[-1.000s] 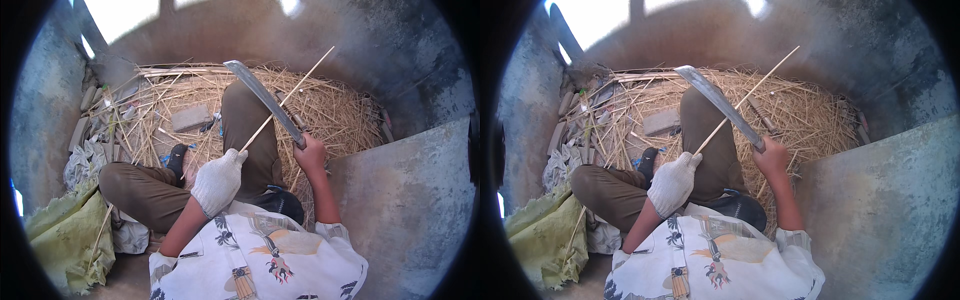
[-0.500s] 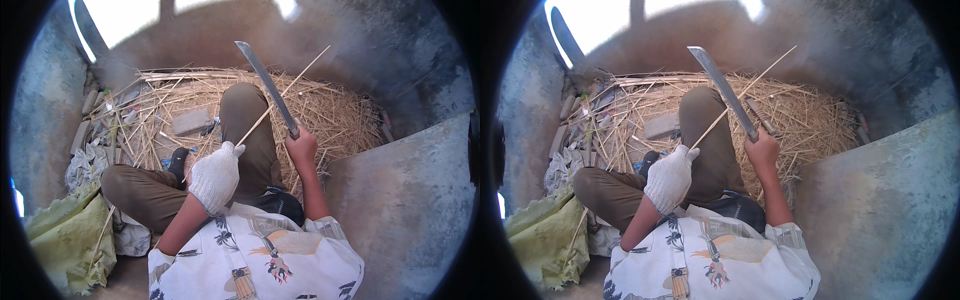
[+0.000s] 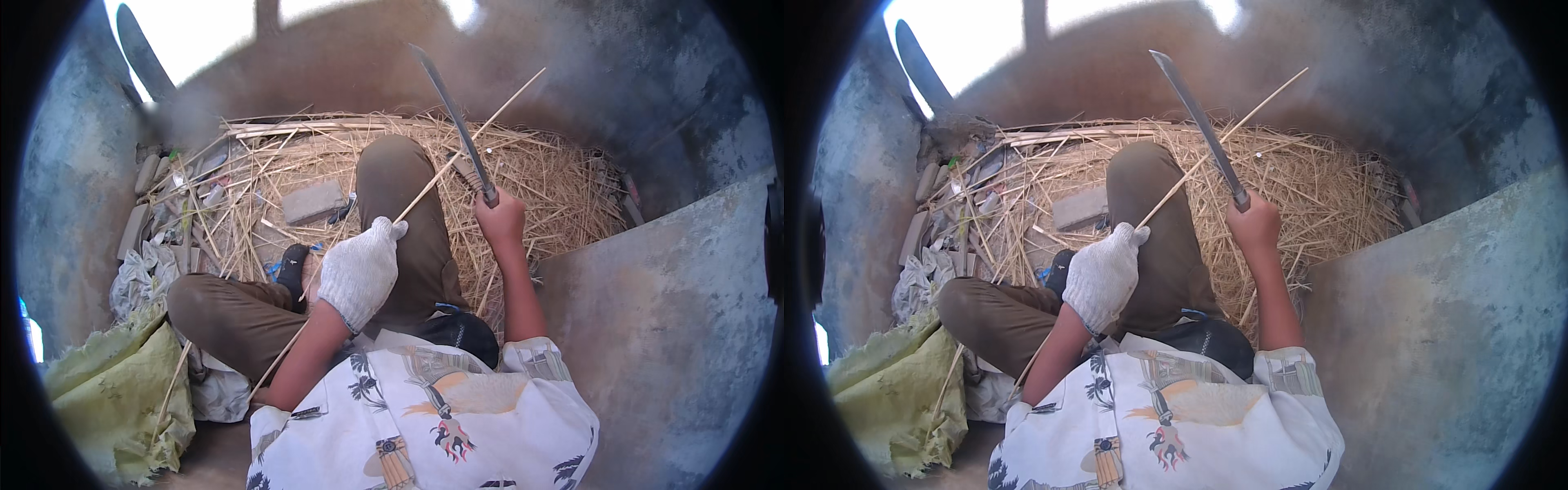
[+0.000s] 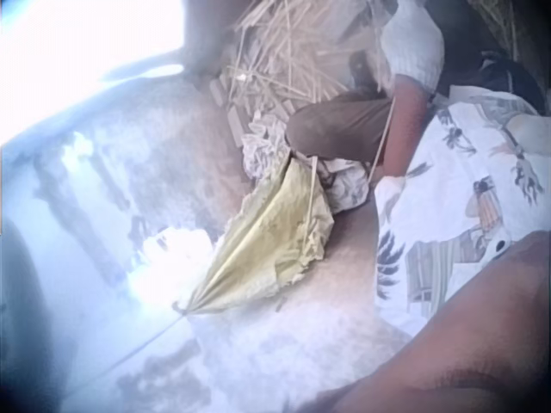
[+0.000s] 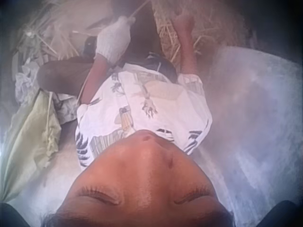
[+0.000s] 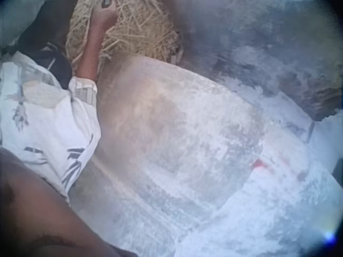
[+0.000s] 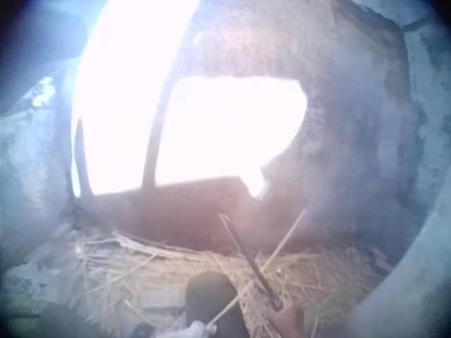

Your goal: The person sits on a straw-covered floor and uses a large knife to sharpen the ends of thin wooden sticks. They hold the sticks with a gloved hand and repeatedly scrape the blade along the wood to create a point, occasionally adjusting their grip and the stick's position.

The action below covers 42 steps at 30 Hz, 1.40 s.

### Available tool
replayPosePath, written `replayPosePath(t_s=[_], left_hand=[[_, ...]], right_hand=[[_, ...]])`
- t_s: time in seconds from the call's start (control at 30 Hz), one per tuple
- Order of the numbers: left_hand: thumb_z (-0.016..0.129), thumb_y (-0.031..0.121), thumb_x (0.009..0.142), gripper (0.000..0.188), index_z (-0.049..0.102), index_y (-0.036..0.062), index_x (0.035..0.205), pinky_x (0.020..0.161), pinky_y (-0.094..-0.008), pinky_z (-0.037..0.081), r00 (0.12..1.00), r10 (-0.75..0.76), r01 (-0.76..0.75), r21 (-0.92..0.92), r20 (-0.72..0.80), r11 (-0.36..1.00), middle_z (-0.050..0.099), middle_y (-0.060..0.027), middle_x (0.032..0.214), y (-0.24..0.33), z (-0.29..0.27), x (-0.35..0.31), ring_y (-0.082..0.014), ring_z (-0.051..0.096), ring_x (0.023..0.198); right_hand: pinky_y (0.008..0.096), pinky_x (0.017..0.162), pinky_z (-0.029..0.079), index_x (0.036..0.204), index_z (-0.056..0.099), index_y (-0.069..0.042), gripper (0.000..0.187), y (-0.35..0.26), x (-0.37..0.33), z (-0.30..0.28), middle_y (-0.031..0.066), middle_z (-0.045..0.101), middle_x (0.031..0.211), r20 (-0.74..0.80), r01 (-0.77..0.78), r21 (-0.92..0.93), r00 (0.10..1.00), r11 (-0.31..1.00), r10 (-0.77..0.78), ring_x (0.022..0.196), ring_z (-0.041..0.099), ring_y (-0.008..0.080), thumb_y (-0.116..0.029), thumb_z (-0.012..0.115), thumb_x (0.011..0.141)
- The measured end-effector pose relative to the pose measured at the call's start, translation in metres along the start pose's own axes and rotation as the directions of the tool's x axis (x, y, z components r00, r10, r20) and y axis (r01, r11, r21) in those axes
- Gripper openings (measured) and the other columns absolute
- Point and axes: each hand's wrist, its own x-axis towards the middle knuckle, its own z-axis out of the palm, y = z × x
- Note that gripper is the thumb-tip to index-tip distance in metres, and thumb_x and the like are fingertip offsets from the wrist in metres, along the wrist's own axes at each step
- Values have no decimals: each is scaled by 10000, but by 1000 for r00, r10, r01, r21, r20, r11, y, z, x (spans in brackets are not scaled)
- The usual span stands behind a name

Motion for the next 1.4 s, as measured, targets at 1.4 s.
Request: replayPosePath(t_s=[1.4], left_hand=[[506,266,1060,223,659,104,1061,709,-495,567,999,-54,54,-5,-2,999,744,-171,861,7,-12,31,-367,736,812]], right_hand=[[457,566,512,703,628,-94,166,-34,10,41,150,621,616,-96,251,122,966,960,-241,597,657,372,-197,729,785]])
